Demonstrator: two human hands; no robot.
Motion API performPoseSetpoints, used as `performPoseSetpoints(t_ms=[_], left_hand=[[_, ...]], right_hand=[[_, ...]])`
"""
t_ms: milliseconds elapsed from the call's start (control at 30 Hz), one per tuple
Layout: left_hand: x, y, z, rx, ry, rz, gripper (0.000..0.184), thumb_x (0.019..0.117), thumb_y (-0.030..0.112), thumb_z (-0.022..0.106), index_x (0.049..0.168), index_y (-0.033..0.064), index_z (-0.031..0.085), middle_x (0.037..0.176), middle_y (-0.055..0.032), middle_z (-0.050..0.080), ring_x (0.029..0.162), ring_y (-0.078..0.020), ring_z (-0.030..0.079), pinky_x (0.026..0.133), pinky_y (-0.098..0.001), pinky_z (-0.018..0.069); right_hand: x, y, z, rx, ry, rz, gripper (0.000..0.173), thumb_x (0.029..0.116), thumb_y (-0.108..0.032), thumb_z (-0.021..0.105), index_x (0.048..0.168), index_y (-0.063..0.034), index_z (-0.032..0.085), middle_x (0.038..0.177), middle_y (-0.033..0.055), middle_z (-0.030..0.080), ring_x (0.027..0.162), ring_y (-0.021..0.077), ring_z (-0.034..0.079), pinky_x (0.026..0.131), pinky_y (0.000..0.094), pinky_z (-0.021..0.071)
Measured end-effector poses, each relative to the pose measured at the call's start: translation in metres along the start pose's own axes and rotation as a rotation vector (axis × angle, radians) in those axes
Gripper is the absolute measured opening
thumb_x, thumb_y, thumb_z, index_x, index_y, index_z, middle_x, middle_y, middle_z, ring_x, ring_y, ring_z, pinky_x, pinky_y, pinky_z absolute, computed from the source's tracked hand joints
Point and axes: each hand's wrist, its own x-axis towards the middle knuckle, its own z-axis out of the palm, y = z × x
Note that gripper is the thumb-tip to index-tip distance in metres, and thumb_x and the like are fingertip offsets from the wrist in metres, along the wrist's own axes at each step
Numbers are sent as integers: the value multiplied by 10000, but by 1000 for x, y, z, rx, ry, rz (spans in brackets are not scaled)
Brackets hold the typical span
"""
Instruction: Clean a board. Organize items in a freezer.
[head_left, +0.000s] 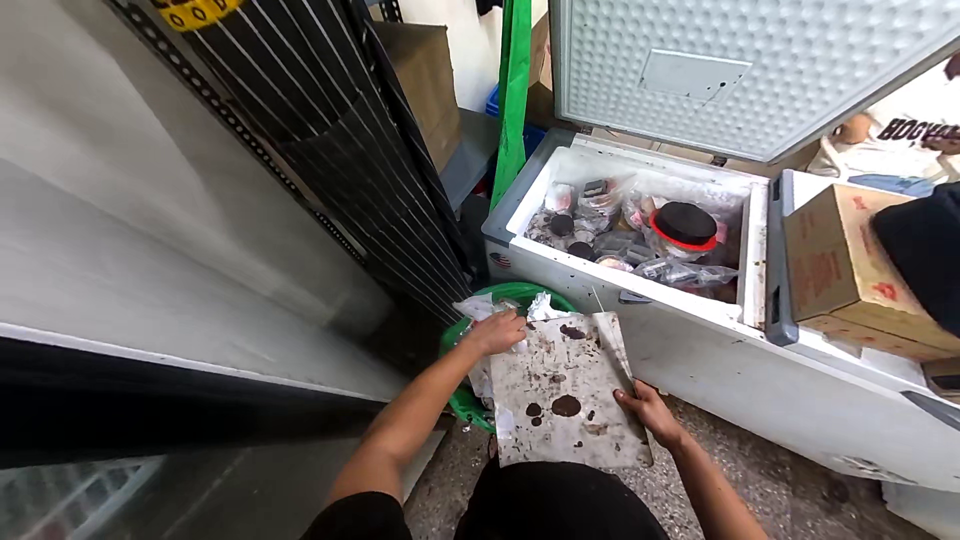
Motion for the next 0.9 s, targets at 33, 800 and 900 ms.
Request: performPoseSetpoints(t_ms=[33,800,900], left_hand=[[4,3,0,-73,-71,-97,257,998,-7,550,1205,20,700,1320,-213,609,1252,-410,567,1047,-547,478],[-49,6,31,-700,235,-388,497,942,-8,655,1423,107,612,1488,-130,567,1350,-308,565,1136,-534,437],[-60,25,1,-917,117,-293,374,946,-18,661,1313,48,680,1300,-166,681,1182,-293,663,1057,-486,504]], right_hand=[[1,-4,3,-8,-2,19,268,987,-158,640,1206,-6,612,960,108,700,835,167,694,780,361,587],[-46,2,-20,-313,294,-481,198,825,-63,659,966,69,706,876,101,725,818,67,682,808,280,559],[-48,-8,-34,-352,398,-575,210,820,-90,686,946,75,715,905,131,732,858,118,700,833,319,566]])
